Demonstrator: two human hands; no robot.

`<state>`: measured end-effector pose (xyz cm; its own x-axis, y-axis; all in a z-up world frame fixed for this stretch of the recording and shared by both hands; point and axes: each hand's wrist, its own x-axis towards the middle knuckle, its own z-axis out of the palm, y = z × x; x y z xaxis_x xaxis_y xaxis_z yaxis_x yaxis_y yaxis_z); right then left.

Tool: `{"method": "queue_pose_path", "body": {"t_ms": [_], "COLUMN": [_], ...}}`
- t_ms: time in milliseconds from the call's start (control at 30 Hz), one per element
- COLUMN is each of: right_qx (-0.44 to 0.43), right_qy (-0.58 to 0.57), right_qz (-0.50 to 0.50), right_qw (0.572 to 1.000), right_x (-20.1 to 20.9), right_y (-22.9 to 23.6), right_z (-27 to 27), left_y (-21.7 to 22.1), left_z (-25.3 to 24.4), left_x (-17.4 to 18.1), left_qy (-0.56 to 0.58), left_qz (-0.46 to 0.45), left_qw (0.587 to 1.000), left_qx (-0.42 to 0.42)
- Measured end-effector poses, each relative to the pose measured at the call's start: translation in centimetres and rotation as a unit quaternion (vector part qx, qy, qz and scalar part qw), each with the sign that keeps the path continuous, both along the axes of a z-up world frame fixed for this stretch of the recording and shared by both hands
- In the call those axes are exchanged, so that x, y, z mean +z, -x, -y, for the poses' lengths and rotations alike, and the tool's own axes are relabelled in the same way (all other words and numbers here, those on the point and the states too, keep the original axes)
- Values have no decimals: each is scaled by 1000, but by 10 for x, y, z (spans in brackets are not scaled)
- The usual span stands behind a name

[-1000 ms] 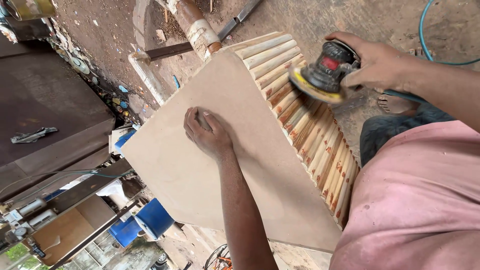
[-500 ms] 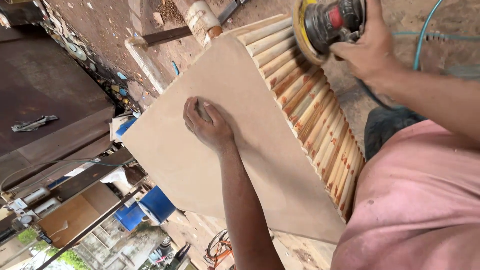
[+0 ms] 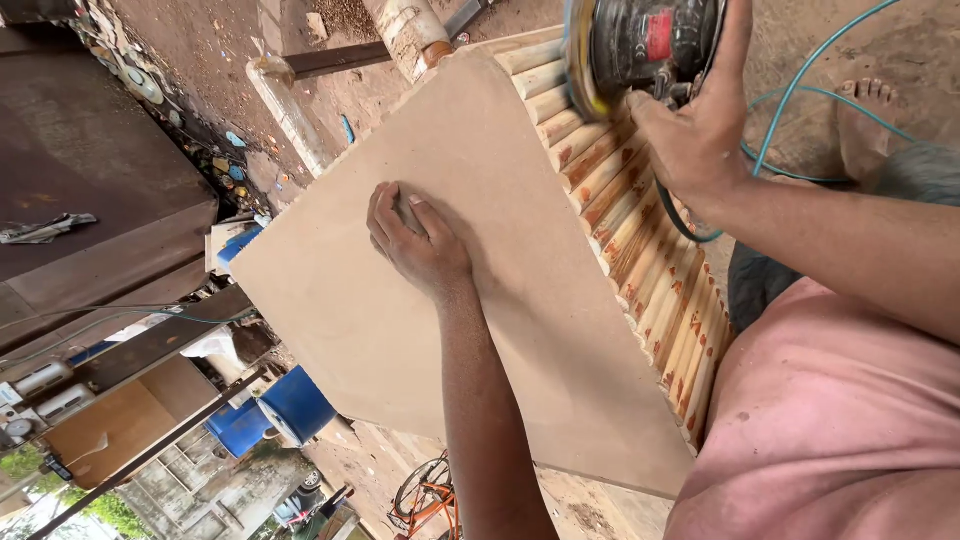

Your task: The person uses a handheld orbital sander to smooth the edges and grooves of a large wooden board with a scalloped edge. The left hand stabilizes the board while the right hand moves the sander along the perimeter and into the grooves.

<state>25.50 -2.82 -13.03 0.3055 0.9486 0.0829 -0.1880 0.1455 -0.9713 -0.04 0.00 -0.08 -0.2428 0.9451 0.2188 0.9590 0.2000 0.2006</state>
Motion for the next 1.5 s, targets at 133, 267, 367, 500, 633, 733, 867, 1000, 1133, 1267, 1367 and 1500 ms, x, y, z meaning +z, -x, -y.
{"method": "queue_pose_path", "body": {"t_ms": [133, 267, 367, 500, 633, 733, 867, 1000, 1133, 1267, 1367, 1500], "right_qx": [11, 5, -22, -35, -43, -22, 0, -30, -50, -53, -44, -31], "right_qy": [-5, -17, -9, 60, 29, 33, 4, 4, 60, 66, 35, 6], "right_qz": [-29, 22, 45, -118, -49, -41, -24, 33, -57, -41, 12, 52], "right_qw": [999, 1000, 999, 991, 997, 998, 1000, 999, 995, 996, 998, 998], "right_x": [15, 16, -3, -48, -45, -3, 37, 5, -62, -67, -32, -18], "right_y": [1, 4, 4, 11, 10, 8, 4, 10, 20, 19, 19, 11], "right_z": [-5, 0, -3, -5, -9, -2, 0, 6, 4, 5, 7, 7], "left_y": [-1, 0, -1, -1, -5, -3, -2, -2, 0, 1, 2, -1], "left_z": [-1, 1, 2, 2, -2, 0, 0, 0, 0, -1, -1, -1], "left_x": [0, -1, 0, 1, 2, 1, 0, 1, -1, -2, -4, 0], "left_qy": [-4, -11, -18, -18, -3, 1, 3, 11, 10, 15, 9, 19], "left_qz": [6, 7, -2, 0, 12, 8, 0, -2, -8, -18, -10, -6], "left_qw": [1000, 1000, 999, 1000, 1000, 1000, 1000, 1000, 1000, 1000, 1000, 1000], "left_qx": [5, -13, -26, -23, -2, 3, 5, 9, 2, 3, 1, 10]}}
